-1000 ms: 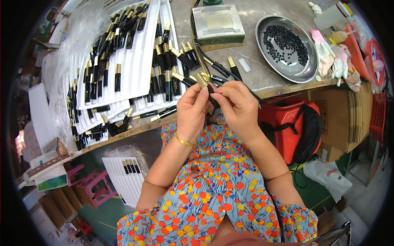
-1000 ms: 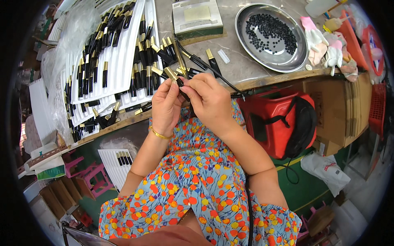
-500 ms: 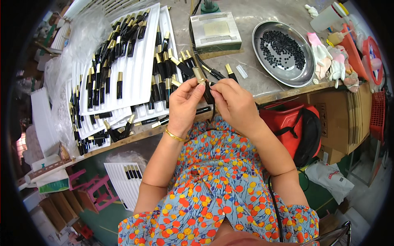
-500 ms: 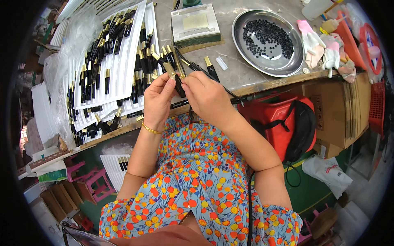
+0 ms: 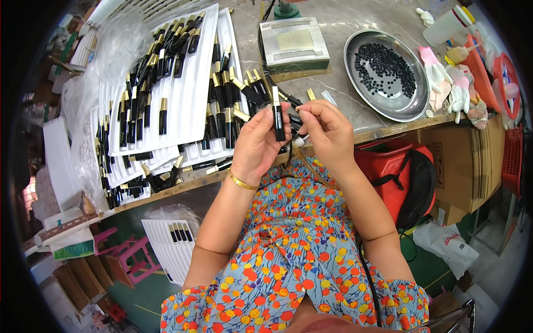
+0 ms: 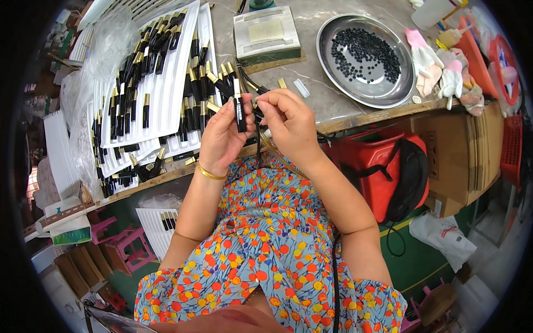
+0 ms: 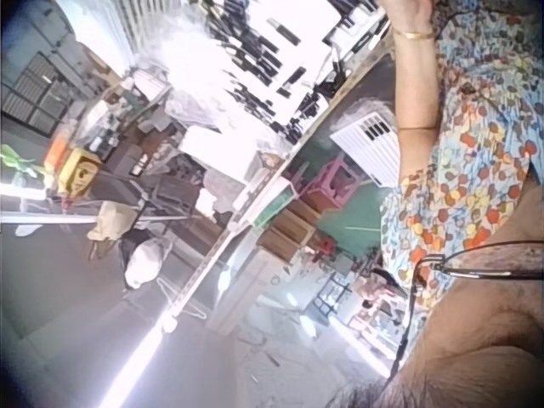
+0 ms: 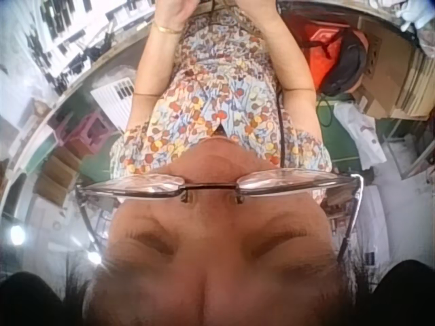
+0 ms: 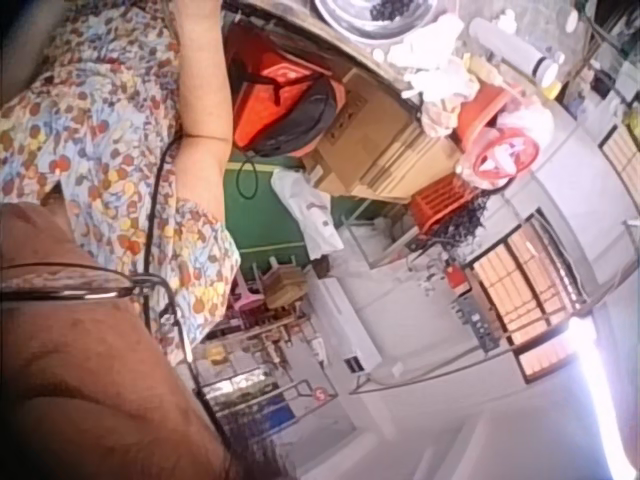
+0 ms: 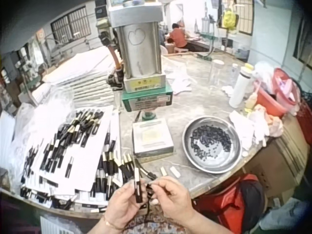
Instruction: The person assembles cosmetic containers by fitting the inner components and caps onto the casing bodies by hand.
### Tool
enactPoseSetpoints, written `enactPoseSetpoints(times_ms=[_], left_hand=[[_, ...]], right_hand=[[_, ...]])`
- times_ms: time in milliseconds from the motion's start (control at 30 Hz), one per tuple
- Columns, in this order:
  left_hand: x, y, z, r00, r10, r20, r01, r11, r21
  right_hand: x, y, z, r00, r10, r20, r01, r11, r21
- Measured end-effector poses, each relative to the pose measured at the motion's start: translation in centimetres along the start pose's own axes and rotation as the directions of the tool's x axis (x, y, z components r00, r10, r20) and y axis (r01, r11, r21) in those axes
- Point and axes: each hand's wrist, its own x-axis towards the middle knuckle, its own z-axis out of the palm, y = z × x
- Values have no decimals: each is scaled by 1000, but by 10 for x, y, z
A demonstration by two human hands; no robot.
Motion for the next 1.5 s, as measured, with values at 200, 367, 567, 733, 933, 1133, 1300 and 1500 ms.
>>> enactPoseSetpoints(times_ms=[200,367,567,733,933,1133,1300,1500], left_hand=[[-3,-4,0,1000,-14,3,14,1000,-10],[-5,-13,-6,1000,28,0,-28,999,-19],[-9,-24,-21,993,120,6,-119,987,-106],[-8,-25,-22,994,112,-4,-112,988,-109],[-7,-22,-19,992,90,-91,-106,977,-185],[-7,-22,-22,995,104,5,-101,977,-190],[-7,-22,-22,995,97,10,-94,984,-149],[-7,-22,-20,995,97,11,-95,988,-126]], right_hand=[[-1,0,0,977,-204,69,214,952,-220],[-5,8,3,954,-288,86,300,907,-295],[-18,17,9,952,-302,46,302,910,-285],[-19,25,13,815,-546,196,577,728,-370],[-13,26,23,774,-583,247,630,671,-390],[-2,24,18,786,-577,221,599,623,-503],[0,22,18,789,-578,211,594,628,-503],[0,22,17,807,-558,193,574,665,-478]])
